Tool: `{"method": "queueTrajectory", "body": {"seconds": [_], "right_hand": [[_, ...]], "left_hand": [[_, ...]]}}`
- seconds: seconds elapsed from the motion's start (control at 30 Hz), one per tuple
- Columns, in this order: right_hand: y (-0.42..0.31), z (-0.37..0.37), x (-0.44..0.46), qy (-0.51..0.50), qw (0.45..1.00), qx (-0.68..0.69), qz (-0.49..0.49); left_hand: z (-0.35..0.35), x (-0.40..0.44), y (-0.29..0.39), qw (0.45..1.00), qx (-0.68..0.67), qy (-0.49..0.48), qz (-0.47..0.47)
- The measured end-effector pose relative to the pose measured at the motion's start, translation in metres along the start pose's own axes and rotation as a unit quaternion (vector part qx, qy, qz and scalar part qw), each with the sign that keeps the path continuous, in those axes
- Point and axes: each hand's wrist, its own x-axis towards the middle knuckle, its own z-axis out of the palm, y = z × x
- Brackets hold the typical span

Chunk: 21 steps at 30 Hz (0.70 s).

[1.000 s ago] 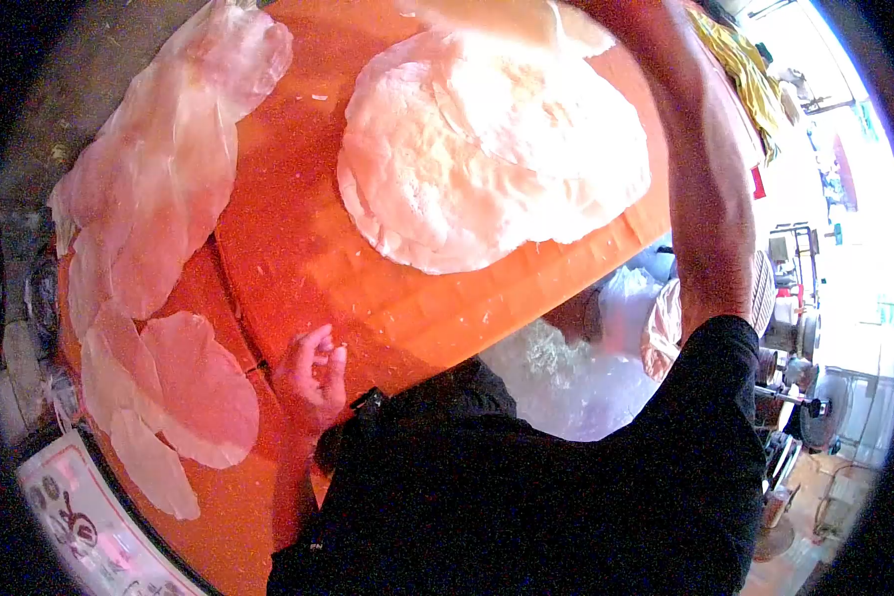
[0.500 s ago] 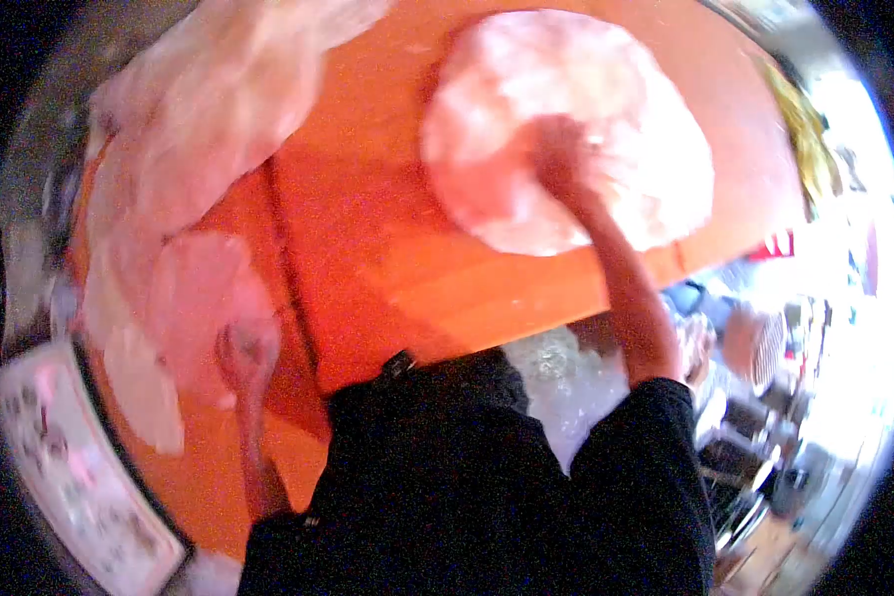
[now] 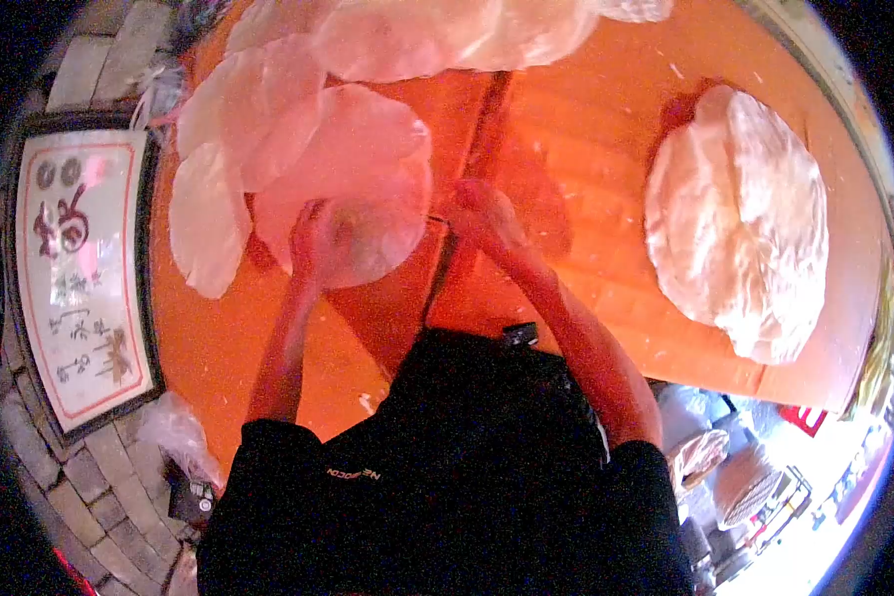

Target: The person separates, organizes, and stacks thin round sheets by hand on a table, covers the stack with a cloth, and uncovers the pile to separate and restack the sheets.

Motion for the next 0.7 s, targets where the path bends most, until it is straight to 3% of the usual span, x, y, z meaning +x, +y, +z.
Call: {"method": "queueTrajectory", "body": {"seconds": [0.07,0.13,0.27,0.4,0.47,0.57,0.63,0.7], "right_hand": [[-0.024,0.027,0.018,-0.002,0.999,0.004,0.041],[-0.036,0.041,0.028,-0.009,0.969,0.194,0.150],[-0.042,0.054,0.039,-0.043,0.987,0.047,0.146],[-0.101,0.026,0.007,0.027,0.992,0.079,0.097],[-0.089,0.003,0.001,0.052,0.992,0.094,0.064],[-0.029,-0.027,-0.003,0.047,0.990,0.091,0.092],[-0.030,-0.043,-0.007,0.106,0.988,0.104,0.044],[-0.047,-0.062,-0.023,0.169,0.977,0.111,0.060]], "left_hand": [[-0.012,0.013,-0.026,1.000,0.008,0.022,-0.019],[-0.011,0.033,-0.066,0.993,0.096,0.068,-0.023],[-0.003,0.058,-0.121,0.965,0.222,0.135,-0.032],[-0.011,0.077,-0.116,0.974,0.212,0.066,-0.035],[-0.015,0.088,-0.106,0.979,0.195,0.034,-0.051],[-0.005,0.105,-0.107,0.983,0.177,0.034,0.044],[0.000,0.122,-0.109,0.990,0.049,0.044,0.122],[-0.033,0.115,-0.076,0.992,0.116,-0.006,0.040]]}}
